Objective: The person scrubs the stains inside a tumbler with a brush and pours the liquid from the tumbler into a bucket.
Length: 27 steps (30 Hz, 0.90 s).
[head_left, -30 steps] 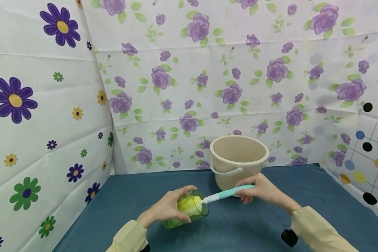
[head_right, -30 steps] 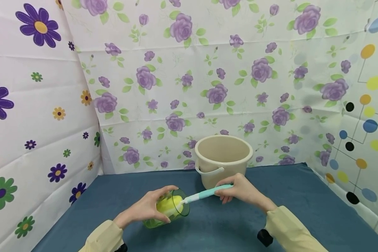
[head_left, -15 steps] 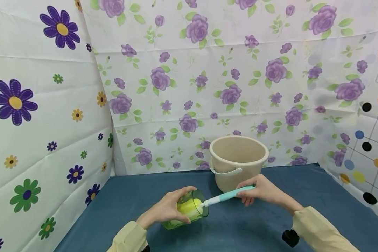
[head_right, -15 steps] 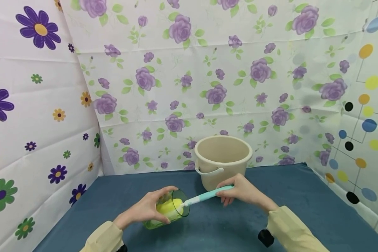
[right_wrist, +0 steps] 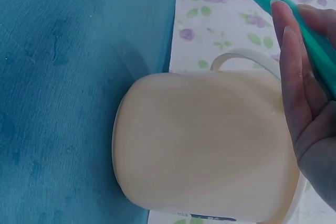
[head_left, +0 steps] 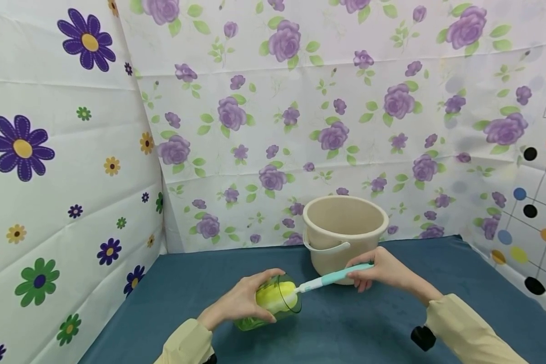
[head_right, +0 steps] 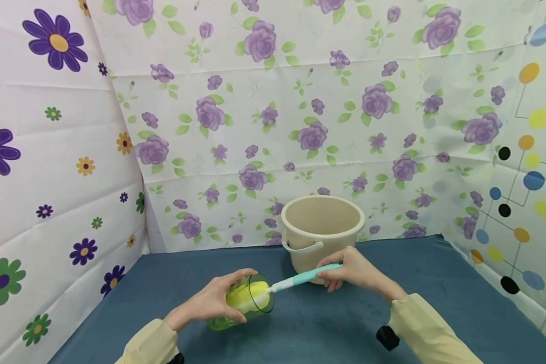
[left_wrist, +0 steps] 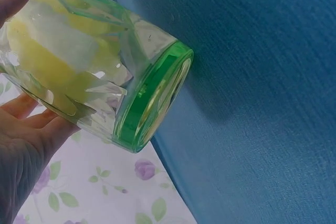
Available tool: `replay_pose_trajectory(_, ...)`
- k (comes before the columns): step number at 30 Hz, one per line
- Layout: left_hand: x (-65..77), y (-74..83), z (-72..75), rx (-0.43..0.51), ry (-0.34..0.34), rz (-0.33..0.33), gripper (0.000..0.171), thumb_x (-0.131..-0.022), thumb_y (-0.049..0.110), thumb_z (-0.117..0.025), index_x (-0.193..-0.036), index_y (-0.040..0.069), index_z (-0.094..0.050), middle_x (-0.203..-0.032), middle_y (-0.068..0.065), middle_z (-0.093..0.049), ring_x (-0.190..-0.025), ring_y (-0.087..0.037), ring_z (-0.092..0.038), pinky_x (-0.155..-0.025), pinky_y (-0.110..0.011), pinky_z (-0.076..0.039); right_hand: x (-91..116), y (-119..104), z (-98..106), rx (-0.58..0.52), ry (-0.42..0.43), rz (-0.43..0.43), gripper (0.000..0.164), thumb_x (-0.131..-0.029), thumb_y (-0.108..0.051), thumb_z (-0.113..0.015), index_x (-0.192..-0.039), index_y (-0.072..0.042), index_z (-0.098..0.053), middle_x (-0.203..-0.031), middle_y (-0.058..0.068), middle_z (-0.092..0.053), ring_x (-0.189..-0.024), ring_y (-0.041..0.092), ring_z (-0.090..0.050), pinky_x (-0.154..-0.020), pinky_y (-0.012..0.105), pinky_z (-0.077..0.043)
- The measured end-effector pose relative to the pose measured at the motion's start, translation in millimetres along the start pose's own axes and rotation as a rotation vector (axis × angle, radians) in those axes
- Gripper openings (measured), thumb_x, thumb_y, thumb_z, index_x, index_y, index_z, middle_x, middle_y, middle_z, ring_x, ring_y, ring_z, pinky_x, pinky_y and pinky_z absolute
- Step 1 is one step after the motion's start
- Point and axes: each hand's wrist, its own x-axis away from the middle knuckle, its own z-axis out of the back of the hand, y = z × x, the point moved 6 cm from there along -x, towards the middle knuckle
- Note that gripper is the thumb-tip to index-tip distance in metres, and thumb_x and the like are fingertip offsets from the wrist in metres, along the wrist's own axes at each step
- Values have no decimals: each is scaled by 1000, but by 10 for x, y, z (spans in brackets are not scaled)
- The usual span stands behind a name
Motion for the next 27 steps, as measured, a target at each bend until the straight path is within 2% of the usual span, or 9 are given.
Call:
replay_pose_trajectory(9, -5, -5, 7, 0, 4, -5, 88, -63, 38, -81, -136, 39, -33, -126, 6, -45, -103, -15, -47, -78, -39, -42, 36, -48, 5, -9, -19, -3, 18, -85, -9, -64, -100, 1, -67, -65, 9, -64, -54, 28, -62, -49, 44, -48)
replay_pose_trajectory(17, -14, -21, 11, -8, 14, 12, 88, -62, 37, -81, -135, 40, -33, -117, 6, -50, -99, -15, -49, -72, -35, -43, 44, -187, 66, -14, 12, 27, 18, -84, -4, -63, -99, 5, -65, -71, 19, -63, -56, 29, -61, -50, 43, -48)
replay_pose_trajectory(27, 0, -19, 0, 7, 6, -4, 86, -64, 38, -80, -136, 39, -33, -120, 6, -49, -96, -14, -50, -69, -33, -44, 54, -117, 181, 29, 25, 34, 19, -84, -12, -65, -100, -1, -67, -71, 13, -64, -56, 27, -62, -50, 41, -49)
